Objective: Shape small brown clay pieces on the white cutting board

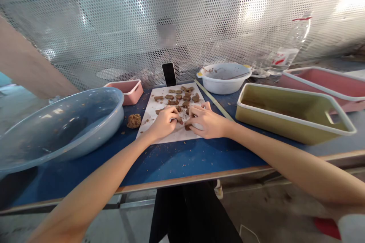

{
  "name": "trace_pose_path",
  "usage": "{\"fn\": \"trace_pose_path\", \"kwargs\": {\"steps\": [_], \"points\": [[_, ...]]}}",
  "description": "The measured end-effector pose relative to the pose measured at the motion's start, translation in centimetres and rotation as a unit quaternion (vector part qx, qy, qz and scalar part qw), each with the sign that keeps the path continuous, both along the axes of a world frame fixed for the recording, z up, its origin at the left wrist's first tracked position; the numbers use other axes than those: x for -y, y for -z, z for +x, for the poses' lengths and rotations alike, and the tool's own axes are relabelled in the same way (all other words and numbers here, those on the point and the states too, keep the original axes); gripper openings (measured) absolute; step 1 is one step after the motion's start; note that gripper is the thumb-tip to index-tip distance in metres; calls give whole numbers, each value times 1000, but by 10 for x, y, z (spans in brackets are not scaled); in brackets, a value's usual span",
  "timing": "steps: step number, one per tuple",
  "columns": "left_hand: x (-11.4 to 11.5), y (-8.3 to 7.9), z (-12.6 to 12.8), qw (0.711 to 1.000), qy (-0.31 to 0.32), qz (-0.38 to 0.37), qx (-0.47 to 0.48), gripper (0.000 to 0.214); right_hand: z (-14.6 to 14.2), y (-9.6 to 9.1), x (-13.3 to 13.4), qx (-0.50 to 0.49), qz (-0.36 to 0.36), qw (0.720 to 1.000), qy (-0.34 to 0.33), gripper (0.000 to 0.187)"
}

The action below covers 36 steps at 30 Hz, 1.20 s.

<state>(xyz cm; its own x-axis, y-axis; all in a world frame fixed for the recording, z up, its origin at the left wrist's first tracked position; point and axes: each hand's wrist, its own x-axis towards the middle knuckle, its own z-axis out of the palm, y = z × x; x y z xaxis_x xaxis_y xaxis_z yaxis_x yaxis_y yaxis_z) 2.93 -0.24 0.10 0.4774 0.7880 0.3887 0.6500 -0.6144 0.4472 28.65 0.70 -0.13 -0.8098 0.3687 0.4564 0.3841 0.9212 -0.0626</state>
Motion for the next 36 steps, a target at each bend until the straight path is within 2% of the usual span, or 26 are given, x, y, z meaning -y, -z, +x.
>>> {"fn": "trace_pose_path", "kwargs": {"steps": [25, 36], "points": [[1, -2, -1, 1000, 2, -6, 1, 42, 2, 1, 1, 23, 15, 1000, 8, 32], [0, -1, -1, 1000, -2, -2, 8, 39, 11, -1, -10, -38, -20, 998, 44, 31]]}}
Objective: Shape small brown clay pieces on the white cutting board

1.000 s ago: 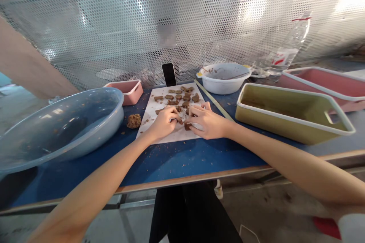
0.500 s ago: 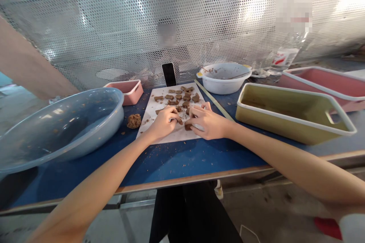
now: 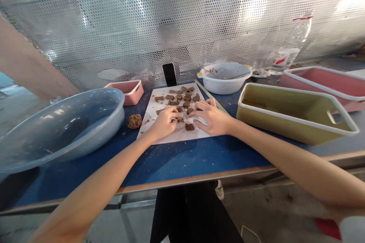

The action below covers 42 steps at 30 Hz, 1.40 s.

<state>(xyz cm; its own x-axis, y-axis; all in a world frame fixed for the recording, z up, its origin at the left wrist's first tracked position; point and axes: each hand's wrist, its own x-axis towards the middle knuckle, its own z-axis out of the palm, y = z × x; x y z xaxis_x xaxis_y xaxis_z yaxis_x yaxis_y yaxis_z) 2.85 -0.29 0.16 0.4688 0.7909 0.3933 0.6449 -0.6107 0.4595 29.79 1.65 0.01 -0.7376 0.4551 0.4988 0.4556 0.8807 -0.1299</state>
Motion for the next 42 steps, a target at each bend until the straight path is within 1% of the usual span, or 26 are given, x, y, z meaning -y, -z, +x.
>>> {"fn": "trace_pose_path", "kwargs": {"steps": [1, 5, 7, 9, 11, 15, 17, 19, 21, 23, 26, 29, 32, 36, 42], "points": [[0, 0, 0, 1000, -4, -2, 4, 41, 1, 1, -2, -5, -4, 1000, 4, 31], [1, 2, -3, 999, -21, -19, 30, 64, 4, 3, -6, -26, -17, 999, 19, 29], [2, 3, -3, 999, -23, -19, 30, 63, 5, -1, -5, -37, -26, 999, 30, 29], [2, 3, -3, 1000, -18, -10, 22, 59, 11, -8, -2, -47, -34, 997, 47, 30], [3, 2, -3, 1000, -5, 6, 8, 54, 25, -20, 2, -51, -33, 996, 68, 31], [1, 2, -1, 999, 13, 35, -26, 48, 70, -41, 7, -76, -17, 987, 137, 33], [1, 3, 0, 998, 14, 38, -37, 47, 87, -42, 9, -72, -33, 987, 143, 37], [3, 4, 1, 998, 19, 36, -43, 47, 92, -37, 14, -28, -67, 990, 119, 42], [4, 4, 2, 998, 25, 34, -42, 49, 84, -29, 21, 27, -83, 991, 100, 44], [6, 4, 3, 998, 29, 34, -36, 51, 69, -21, 26, 56, -80, 992, 84, 43], [6, 4, 2, 998, 31, 40, -27, 52, 45, -13, 27, 59, -70, 995, 45, 42], [7, 4, 2, 998, 30, 53, -20, 51, 30, -6, 19, 61, -73, 995, 14, 43], [8, 3, 2, 998, 25, 58, -21, 50, 24, 4, 13, 75, -80, 994, 0, 42], [9, 3, 3, 998, 19, 61, -25, 50, 23, 15, 12, 72, -89, 993, 2, 42], [8, 4, 3, 997, 18, 64, -26, 51, 23, 17, 12, 86, -80, 993, 10, 40]]}}
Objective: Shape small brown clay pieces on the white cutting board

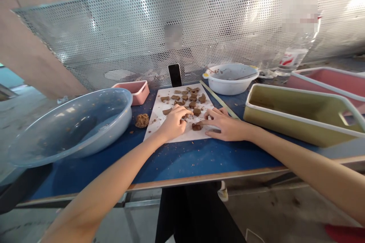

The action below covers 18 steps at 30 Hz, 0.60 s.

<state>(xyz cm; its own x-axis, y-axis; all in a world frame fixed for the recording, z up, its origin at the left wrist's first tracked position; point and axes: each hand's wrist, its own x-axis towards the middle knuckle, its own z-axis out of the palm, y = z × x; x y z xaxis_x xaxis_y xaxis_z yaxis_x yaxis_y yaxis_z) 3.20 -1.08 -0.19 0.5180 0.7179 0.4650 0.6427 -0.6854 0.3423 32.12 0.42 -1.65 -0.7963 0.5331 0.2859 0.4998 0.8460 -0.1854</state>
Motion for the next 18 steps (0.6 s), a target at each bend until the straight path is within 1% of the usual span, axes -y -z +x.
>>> {"fn": "trace_pose_path", "kwargs": {"steps": [3, 6, 9, 13, 18], "points": [[-1, 1, 0, 1000, -1, 4, 0, 51, 1, 0, 0, 19, 15, 1000, 4, 39], [-3, 2, -1, 1000, 1, 8, 2, 49, 0, 1, 1, 13, 23, 1000, 10, 42], [-5, 4, -1, 1000, 0, 7, 2, 48, -2, 3, 0, 4, 14, 1000, 18, 46], [-5, 5, -1, 1000, -3, 9, 4, 47, -4, 4, -2, 10, -5, 1000, 15, 46], [-6, 6, -2, 1000, -1, 18, 5, 47, -4, 2, -1, 16, 3, 1000, 14, 45]]}}
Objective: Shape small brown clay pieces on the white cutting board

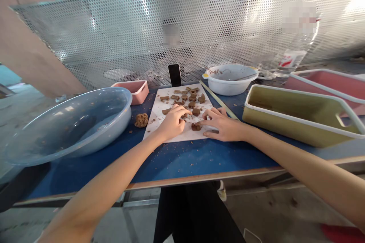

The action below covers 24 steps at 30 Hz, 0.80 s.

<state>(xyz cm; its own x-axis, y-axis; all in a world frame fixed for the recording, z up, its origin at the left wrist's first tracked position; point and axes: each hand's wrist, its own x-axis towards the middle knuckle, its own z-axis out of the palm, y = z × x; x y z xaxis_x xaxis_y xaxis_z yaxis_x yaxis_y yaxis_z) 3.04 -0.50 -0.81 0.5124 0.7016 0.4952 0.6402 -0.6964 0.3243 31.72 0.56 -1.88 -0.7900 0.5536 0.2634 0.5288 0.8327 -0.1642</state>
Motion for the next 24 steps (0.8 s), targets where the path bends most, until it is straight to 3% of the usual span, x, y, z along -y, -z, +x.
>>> {"fn": "trace_pose_path", "kwargs": {"steps": [24], "points": [[-2, 0, -1, 1000, 2, -2, 5, 47, 4, -3, 6, -9, 18, 1000, 17, 42]]}}
